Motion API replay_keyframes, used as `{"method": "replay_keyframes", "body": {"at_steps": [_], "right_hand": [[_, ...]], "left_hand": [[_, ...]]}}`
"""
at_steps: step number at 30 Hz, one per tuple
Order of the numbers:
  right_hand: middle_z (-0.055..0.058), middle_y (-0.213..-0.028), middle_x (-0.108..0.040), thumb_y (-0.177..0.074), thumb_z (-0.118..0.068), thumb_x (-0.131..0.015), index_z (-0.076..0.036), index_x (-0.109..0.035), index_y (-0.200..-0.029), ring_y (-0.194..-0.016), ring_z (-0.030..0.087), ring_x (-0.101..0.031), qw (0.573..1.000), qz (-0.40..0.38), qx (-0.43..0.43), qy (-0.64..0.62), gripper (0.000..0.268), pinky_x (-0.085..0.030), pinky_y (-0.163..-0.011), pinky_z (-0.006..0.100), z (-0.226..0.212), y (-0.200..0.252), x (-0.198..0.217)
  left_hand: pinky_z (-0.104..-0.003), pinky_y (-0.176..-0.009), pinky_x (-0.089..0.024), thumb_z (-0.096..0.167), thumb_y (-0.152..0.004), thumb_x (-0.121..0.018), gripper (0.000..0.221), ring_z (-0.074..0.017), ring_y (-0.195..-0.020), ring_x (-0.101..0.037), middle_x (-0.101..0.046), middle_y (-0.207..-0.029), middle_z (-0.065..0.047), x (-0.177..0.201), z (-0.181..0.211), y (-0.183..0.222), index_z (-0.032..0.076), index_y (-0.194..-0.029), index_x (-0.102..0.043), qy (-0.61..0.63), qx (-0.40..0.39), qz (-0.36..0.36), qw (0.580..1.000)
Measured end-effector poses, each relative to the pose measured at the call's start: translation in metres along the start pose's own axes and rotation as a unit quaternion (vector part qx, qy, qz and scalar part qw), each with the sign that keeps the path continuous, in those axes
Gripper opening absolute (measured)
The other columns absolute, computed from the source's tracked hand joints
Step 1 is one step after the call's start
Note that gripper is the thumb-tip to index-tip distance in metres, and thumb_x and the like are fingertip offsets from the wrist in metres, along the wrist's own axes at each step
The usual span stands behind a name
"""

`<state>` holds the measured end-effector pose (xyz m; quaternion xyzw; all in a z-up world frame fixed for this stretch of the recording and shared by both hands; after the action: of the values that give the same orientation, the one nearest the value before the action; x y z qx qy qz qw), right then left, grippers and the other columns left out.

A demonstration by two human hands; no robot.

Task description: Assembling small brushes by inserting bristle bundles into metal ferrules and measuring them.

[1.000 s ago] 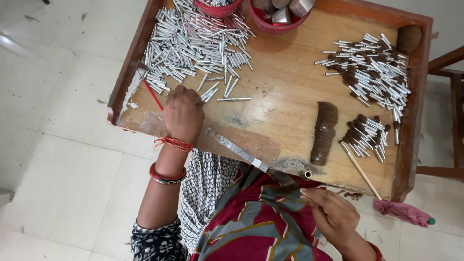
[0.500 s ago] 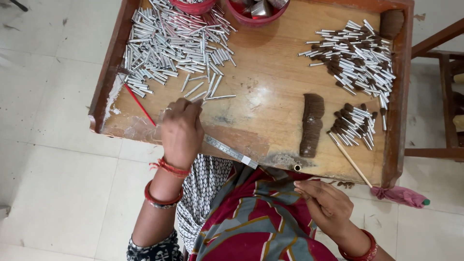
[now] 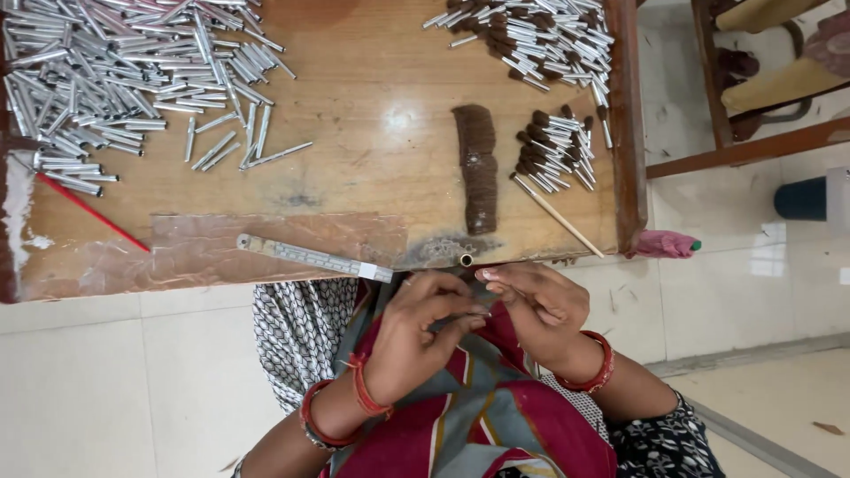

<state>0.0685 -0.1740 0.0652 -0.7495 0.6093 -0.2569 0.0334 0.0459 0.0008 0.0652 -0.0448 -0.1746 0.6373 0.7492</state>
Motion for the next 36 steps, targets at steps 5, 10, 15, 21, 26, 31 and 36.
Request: {"method": "replay_keyframes", "body": {"at_steps": [5, 10, 15, 21, 26, 31, 36], "right_hand": [[0.014, -0.106, -0.077, -0.096, 0.007, -0.069, 0.002, -0.072, -0.111, -0.095, 0.02, -0.076, 0.997, -0.013, -0.044, -0.064, 0.016, -0.061, -0.083, 0.027, 0.021, 0.013, -0.001], [0.014, -0.109, -0.077, -0.095, 0.008, -0.069, 0.002, -0.071, -0.113, -0.097, 0.022, -0.077, 0.997, -0.043, -0.007, -0.069, 0.019, -0.064, -0.082, 0.029, 0.003, 0.013, -0.003], [0.015, -0.11, -0.075, -0.092, 0.007, -0.071, 0.0, -0.069, -0.113, -0.104, 0.027, -0.077, 0.995, -0.054, 0.086, 0.008, 0.022, -0.064, -0.086, 0.033, -0.012, 0.011, -0.005], [0.013, -0.109, -0.075, -0.091, 0.003, -0.076, -0.001, -0.068, -0.114, -0.102, 0.027, -0.078, 0.991, -0.053, 0.118, 0.043, 0.025, -0.064, -0.086, 0.034, -0.012, 0.015, -0.007], [0.014, -0.108, -0.075, -0.091, 0.003, -0.076, -0.001, -0.068, -0.114, -0.101, 0.028, -0.078, 0.99, -0.043, 0.125, 0.048, 0.025, -0.064, -0.085, 0.034, -0.013, 0.013, -0.008], [0.014, -0.107, -0.075, -0.09, 0.005, -0.076, -0.001, -0.068, -0.115, -0.099, 0.027, -0.078, 0.988, -0.044, 0.138, 0.061, 0.026, -0.064, -0.083, 0.034, -0.021, 0.006, -0.01], [0.015, -0.107, -0.075, -0.087, 0.007, -0.076, 0.001, -0.07, -0.114, -0.095, 0.025, -0.078, 0.983, -0.068, 0.13, 0.11, 0.029, -0.062, -0.079, 0.031, -0.032, -0.006, -0.012]], "left_hand": [[-0.029, -0.081, -0.054, -0.003, -0.087, -0.079, 0.029, -0.0163, -0.09, -0.066, -0.07, -0.099, -0.004, 0.01, -0.028, 0.003, 0.006, -0.114, -0.074, 0.17, 0.074, 0.05, 0.981], [-0.027, -0.087, -0.056, -0.006, -0.092, -0.074, 0.031, -0.0125, -0.095, -0.066, -0.071, -0.103, -0.005, -0.006, -0.057, 0.01, 0.001, -0.122, -0.071, 0.42, 0.188, 0.056, 0.886], [-0.034, -0.079, -0.064, -0.001, -0.096, -0.072, 0.015, -0.0186, -0.086, -0.075, -0.073, -0.094, -0.01, -0.028, -0.079, 0.022, -0.001, -0.11, -0.065, 0.559, 0.281, 0.057, 0.778], [-0.034, -0.076, -0.065, 0.0, -0.096, -0.071, 0.013, -0.0201, -0.084, -0.076, -0.073, -0.095, -0.011, -0.034, -0.08, 0.023, 0.001, -0.107, -0.064, 0.583, 0.297, 0.053, 0.755], [-0.034, -0.077, -0.065, 0.0, -0.097, -0.071, 0.011, -0.0206, -0.085, -0.076, -0.074, -0.094, -0.012, -0.036, -0.079, 0.024, 0.001, -0.105, -0.064, 0.597, 0.293, 0.042, 0.746], [-0.034, -0.076, -0.065, -0.001, -0.096, -0.071, 0.01, -0.0205, -0.084, -0.077, -0.074, -0.094, -0.011, -0.033, -0.08, 0.025, 0.001, -0.103, -0.064, 0.599, 0.296, 0.043, 0.743], [-0.034, -0.075, -0.065, -0.004, -0.094, -0.072, 0.01, -0.0185, -0.08, -0.076, -0.075, -0.089, -0.014, -0.021, -0.087, 0.024, -0.003, -0.102, -0.066, 0.508, 0.268, 0.084, 0.814]]}}
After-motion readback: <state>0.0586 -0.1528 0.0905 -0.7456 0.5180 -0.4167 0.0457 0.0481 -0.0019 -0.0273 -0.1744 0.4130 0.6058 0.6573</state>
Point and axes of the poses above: each hand's wrist, its own y-axis away from the middle knuckle, its own x-axis out of the back of the hand, z = x × y, the point moved 7 cm from there along -y, towards the middle knuckle
